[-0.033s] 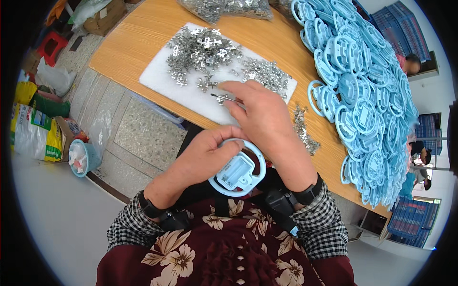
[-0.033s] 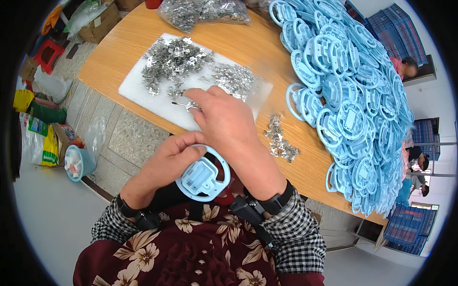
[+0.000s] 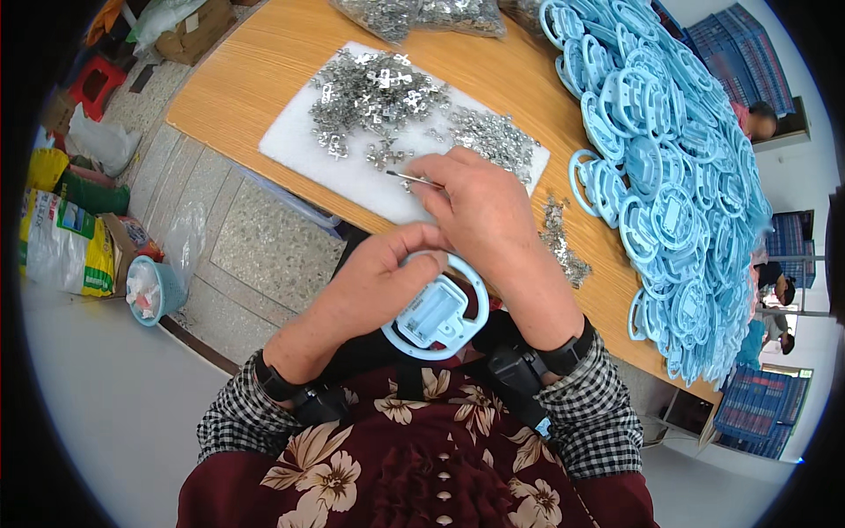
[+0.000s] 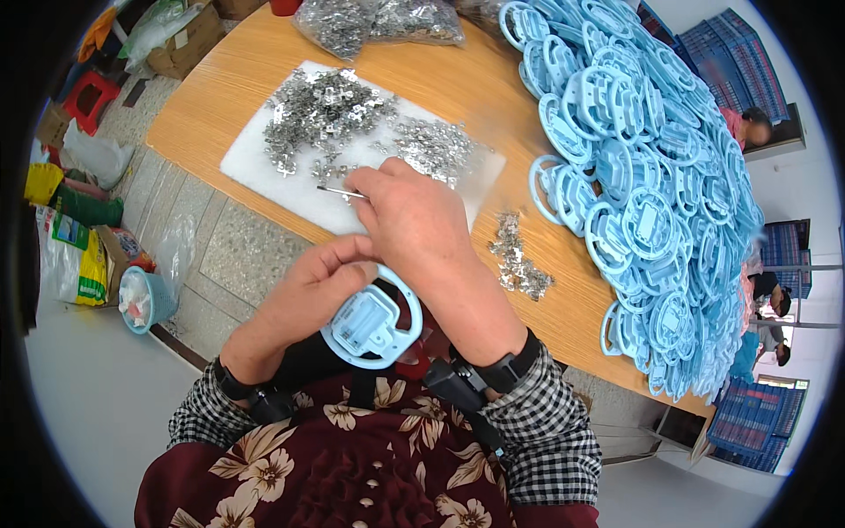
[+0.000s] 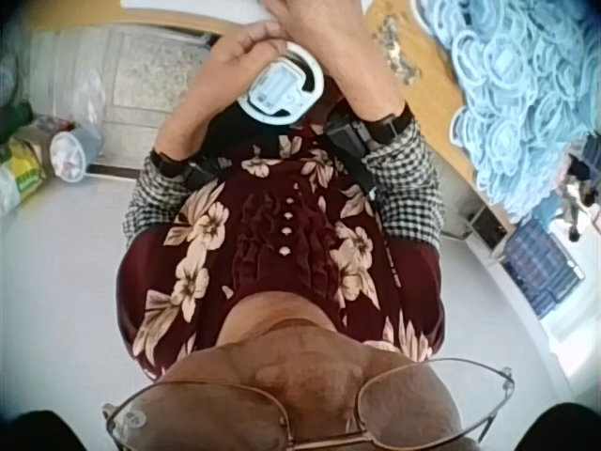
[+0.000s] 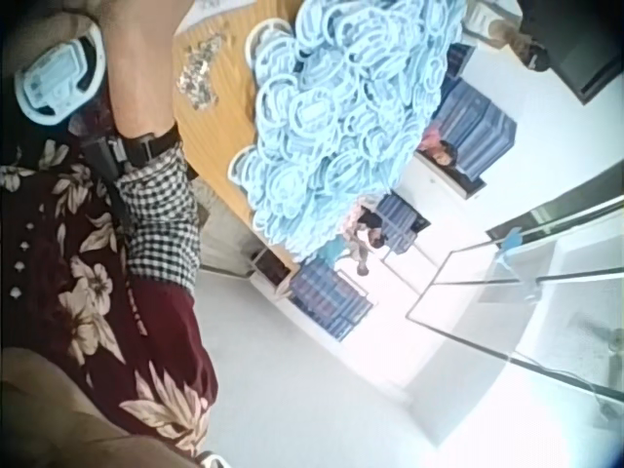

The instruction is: Assembling blue plastic rings with silver wire/fasteners in a workshop environment.

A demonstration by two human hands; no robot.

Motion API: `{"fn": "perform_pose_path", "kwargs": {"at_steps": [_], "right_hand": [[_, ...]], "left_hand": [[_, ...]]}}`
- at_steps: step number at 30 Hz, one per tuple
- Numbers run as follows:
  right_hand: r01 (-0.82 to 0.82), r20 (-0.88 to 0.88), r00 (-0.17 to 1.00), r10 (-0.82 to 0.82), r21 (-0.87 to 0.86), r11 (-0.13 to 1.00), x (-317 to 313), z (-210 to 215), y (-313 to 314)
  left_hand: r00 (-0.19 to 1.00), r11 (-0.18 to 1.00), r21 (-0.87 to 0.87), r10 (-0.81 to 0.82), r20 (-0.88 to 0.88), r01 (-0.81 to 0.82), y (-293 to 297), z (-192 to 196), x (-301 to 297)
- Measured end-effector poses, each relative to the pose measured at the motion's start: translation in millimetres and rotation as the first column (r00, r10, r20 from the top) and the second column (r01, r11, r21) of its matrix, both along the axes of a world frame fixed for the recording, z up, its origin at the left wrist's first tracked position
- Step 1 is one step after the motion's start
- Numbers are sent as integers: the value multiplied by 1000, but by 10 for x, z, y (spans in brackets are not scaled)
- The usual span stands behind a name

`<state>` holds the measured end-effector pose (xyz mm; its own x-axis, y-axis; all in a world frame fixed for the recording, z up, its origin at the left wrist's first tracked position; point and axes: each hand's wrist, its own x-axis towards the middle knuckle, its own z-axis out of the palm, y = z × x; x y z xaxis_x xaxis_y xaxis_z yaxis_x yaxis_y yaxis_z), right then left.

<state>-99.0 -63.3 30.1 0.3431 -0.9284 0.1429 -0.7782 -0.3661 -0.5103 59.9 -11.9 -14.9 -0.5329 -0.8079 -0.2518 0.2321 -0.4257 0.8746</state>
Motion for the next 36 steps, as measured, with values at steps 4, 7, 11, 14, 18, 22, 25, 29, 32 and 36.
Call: {"fn": "perform_pose_path", "kwargs": {"at_steps": [4,7,11,14,18,22,25,29,32,36], "right_hand": [[33,-31,999,-32,15,999,-23,-37,-155],[104,11,994,-106,123,987,-78,8,-168],[178,104,972,-213,273,945,-172,21,-140],[162,175,959,-224,311,936,-264,-44,-135],[155,232,943,-240,333,930,-306,-59,-115],[141,237,944,-228,337,931,-293,-66,-61],[167,204,949,-241,323,932,-259,-28,-31],[201,220,937,-271,294,934,-237,-47,-17],[210,256,919,-300,327,922,-257,-71,-18],[134,395,874,-284,365,921,-321,-178,2]], "left_hand": [[985,983,53,171,36,-173,-103,-1,117],[980,979,57,195,29,-196,-128,80,185],[981,984,-8,176,84,-176,-153,129,187],[971,983,-139,146,189,-121,-222,100,204],[893,929,-370,182,411,-19,-413,113,171],[819,848,-529,281,500,33,-517,143,115],[807,813,-581,324,494,30,-535,104,100],[779,796,-602,337,529,65,-544,154,76],[775,809,-582,313,550,86,-548,184,74],[826,856,-517,293,481,-2,-550,145,89]]}}
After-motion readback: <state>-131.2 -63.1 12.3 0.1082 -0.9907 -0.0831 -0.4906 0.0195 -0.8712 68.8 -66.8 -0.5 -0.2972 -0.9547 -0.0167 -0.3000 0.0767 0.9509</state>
